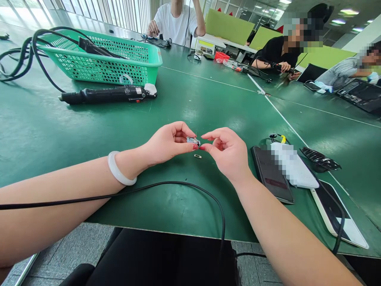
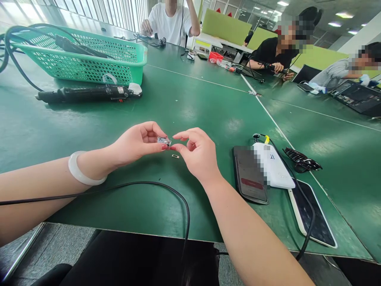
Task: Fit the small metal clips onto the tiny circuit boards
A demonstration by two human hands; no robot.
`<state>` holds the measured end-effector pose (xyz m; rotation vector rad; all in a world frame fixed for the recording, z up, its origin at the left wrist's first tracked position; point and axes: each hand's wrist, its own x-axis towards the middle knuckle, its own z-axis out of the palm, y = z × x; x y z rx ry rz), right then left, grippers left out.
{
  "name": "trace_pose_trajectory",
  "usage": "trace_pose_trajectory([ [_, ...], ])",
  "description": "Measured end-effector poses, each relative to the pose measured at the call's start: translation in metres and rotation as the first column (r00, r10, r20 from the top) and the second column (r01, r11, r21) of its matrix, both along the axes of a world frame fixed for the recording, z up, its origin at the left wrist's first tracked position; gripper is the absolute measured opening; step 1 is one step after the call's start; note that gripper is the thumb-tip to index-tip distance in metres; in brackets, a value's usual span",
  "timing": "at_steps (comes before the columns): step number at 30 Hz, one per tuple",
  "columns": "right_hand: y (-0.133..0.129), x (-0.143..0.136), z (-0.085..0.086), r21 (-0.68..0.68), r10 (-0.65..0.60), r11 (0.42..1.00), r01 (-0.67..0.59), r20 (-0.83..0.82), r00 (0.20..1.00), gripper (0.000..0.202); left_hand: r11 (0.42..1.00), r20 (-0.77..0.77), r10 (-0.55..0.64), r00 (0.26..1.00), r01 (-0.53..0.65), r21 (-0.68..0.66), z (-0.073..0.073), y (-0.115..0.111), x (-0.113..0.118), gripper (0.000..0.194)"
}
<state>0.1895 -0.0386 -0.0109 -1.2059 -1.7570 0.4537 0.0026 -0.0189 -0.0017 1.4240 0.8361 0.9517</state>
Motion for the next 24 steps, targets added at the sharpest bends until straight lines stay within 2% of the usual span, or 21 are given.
trace_pose_trajectory([
  [5,0.0054,0.0117,-0.0014,-0.226,0.062,0.974,0.012,0.316,0.947,0.011,0.998,-0.025,0.055,0.998,-0.055,0.013,-0.0002,0.0014,0.0,0.026],
  [9,0.0048,0.0107,-0.0038,-0.275,0.108,0.961,0.021,0.448,0.887,0.004,0.997,-0.03,0.074,0.997,-0.073,0.018,-0.0008,0.0023,-0.0003,0.025],
  [15,0.0013,0.0068,0.0015,-0.246,0.066,0.967,0.067,0.495,0.866,0.01,0.995,-0.058,0.086,0.995,-0.083,0.052,-0.0029,0.0032,-0.0005,0.026],
  [18,0.0018,0.0086,0.0018,-0.134,0.0,0.985,0.105,0.616,0.788,0.015,0.99,-0.104,0.115,0.988,-0.105,0.09,-0.0032,0.0032,-0.0004,0.026],
  [21,0.0024,0.0084,-0.0018,-0.031,-0.004,0.999,0.041,0.741,0.671,0.023,0.984,-0.133,0.147,0.98,-0.131,0.119,-0.0028,0.0028,-0.0002,0.026],
  [24,0.002,0.0059,-0.0062,-0.022,0.06,0.997,-0.067,0.775,0.63,0.026,0.982,-0.142,0.161,0.977,-0.144,0.119,-0.0023,0.003,-0.0003,0.026],
])
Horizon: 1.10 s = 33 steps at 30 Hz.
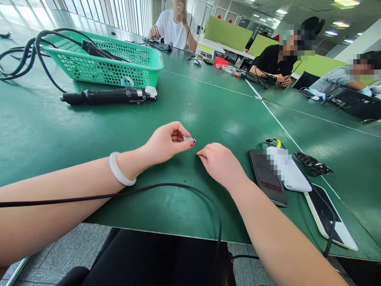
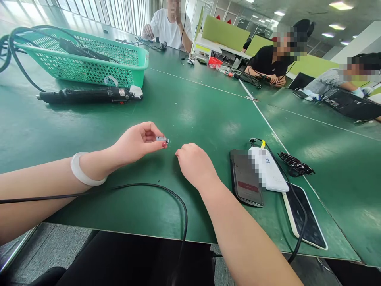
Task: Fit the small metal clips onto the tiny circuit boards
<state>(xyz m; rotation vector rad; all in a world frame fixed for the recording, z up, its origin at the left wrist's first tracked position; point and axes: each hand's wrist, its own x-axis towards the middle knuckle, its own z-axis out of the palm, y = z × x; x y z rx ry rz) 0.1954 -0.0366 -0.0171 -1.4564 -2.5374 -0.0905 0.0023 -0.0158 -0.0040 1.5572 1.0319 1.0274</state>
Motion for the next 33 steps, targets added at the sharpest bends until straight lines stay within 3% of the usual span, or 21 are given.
trace_pose_trajectory([
  [3,0.0,-0.001,-0.003,-0.048,0.051,0.997,-0.054,-0.062,0.997,0.027,1.0,-0.009,0.019,1.0,-0.019,0.003,0.0,0.001,-0.001,0.026],
  [11,0.012,0.005,-0.003,-0.099,0.042,0.993,-0.067,-0.24,0.97,0.024,0.999,-0.021,0.033,0.999,-0.033,-0.006,0.001,0.001,-0.001,0.028],
  [18,0.012,0.007,0.002,-0.181,-0.053,0.984,0.0,-0.287,0.956,0.005,1.0,-0.002,0.021,1.0,-0.021,-0.003,-0.001,0.002,-0.002,0.03],
  [24,0.01,0.006,0.003,-0.209,-0.07,0.978,0.015,-0.259,0.963,0.016,1.0,-0.031,0.0,1.0,0.0,0.003,-0.001,0.002,-0.002,0.029],
  [28,0.01,0.006,0.004,-0.181,-0.082,0.983,0.034,-0.262,0.961,0.018,0.999,-0.023,-0.031,0.999,0.031,0.006,-0.002,0.002,-0.003,0.027],
  [33,0.0,0.002,0.014,0.01,-0.09,0.994,0.113,-0.527,0.845,0.014,0.994,-0.049,-0.093,0.994,0.096,0.06,-0.005,0.0,-0.003,0.027],
])
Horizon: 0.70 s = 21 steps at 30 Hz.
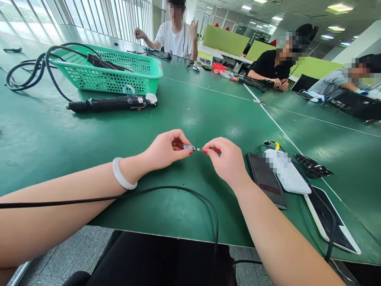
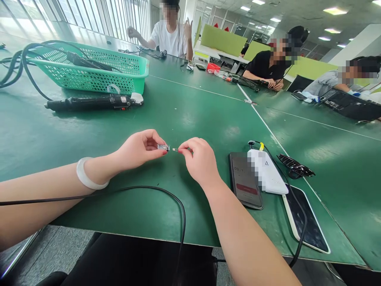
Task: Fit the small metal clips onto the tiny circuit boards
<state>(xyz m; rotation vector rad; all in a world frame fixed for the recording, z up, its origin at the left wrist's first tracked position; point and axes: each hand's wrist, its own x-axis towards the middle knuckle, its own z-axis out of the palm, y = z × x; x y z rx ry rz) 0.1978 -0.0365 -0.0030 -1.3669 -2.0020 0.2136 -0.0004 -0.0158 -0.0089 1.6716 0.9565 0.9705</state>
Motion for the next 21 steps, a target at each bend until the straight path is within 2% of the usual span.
trace_pose_trajectory([
  [4,-0.011,-0.011,0.007,0.083,0.029,0.996,-0.022,-0.094,0.995,0.013,0.993,-0.08,-0.019,0.997,0.029,0.118,0.0,-0.005,0.001,0.024],
  [8,-0.015,-0.019,0.008,0.052,0.054,0.997,-0.05,-0.079,0.995,0.013,0.979,-0.127,-0.016,0.992,0.042,0.201,0.0,-0.006,0.002,0.02],
  [21,-0.017,-0.017,0.008,0.04,0.045,0.998,-0.042,-0.076,0.996,0.01,0.975,-0.115,-0.036,0.993,0.06,0.215,0.001,-0.007,0.001,0.018],
])
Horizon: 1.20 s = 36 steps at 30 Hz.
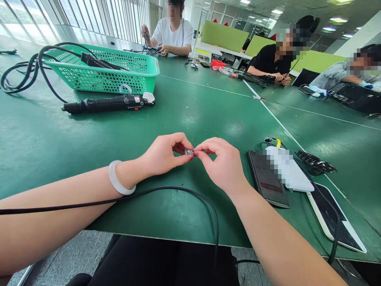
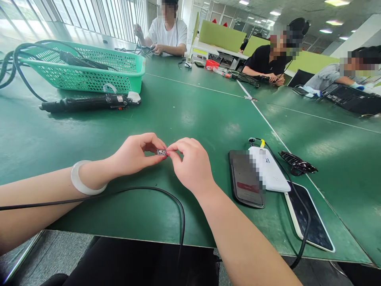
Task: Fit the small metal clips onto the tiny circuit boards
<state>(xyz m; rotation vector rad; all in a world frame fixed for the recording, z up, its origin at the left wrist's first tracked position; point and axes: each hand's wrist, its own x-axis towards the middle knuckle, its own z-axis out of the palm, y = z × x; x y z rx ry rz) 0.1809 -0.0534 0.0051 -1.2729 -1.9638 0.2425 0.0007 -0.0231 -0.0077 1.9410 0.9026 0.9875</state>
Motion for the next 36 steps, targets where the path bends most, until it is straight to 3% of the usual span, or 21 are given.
trace_pose_trajectory([
  [6,0.0,0.002,0.002,-0.034,-0.008,0.999,0.006,-0.054,0.999,0.012,0.999,0.049,0.013,0.999,-0.011,-0.045,-0.002,0.002,0.0,0.021],
  [9,0.001,0.003,0.003,-0.122,-0.025,0.992,0.014,-0.095,0.995,0.022,0.996,0.092,0.011,0.996,-0.003,-0.087,-0.001,0.002,0.0,0.021],
  [14,0.003,0.005,0.0,-0.227,-0.016,0.974,-0.016,-0.137,0.99,0.019,0.99,0.126,-0.019,0.992,0.036,-0.137,0.001,0.002,0.0,0.021],
  [20,0.008,0.006,-0.004,-0.236,0.0,0.971,-0.035,-0.145,0.989,0.015,0.969,0.13,-0.05,0.99,0.079,-0.234,-0.002,0.005,-0.001,0.026],
  [31,0.018,0.007,-0.013,-0.177,0.003,0.984,-0.015,-0.071,0.998,0.015,0.897,0.175,-0.03,0.984,0.104,-0.429,-0.002,0.01,-0.002,0.062],
  [36,0.022,0.007,-0.016,-0.137,-0.025,0.991,0.015,-0.072,0.997,0.013,0.891,0.211,-0.02,0.977,0.113,-0.439,-0.003,0.011,-0.002,0.071],
])
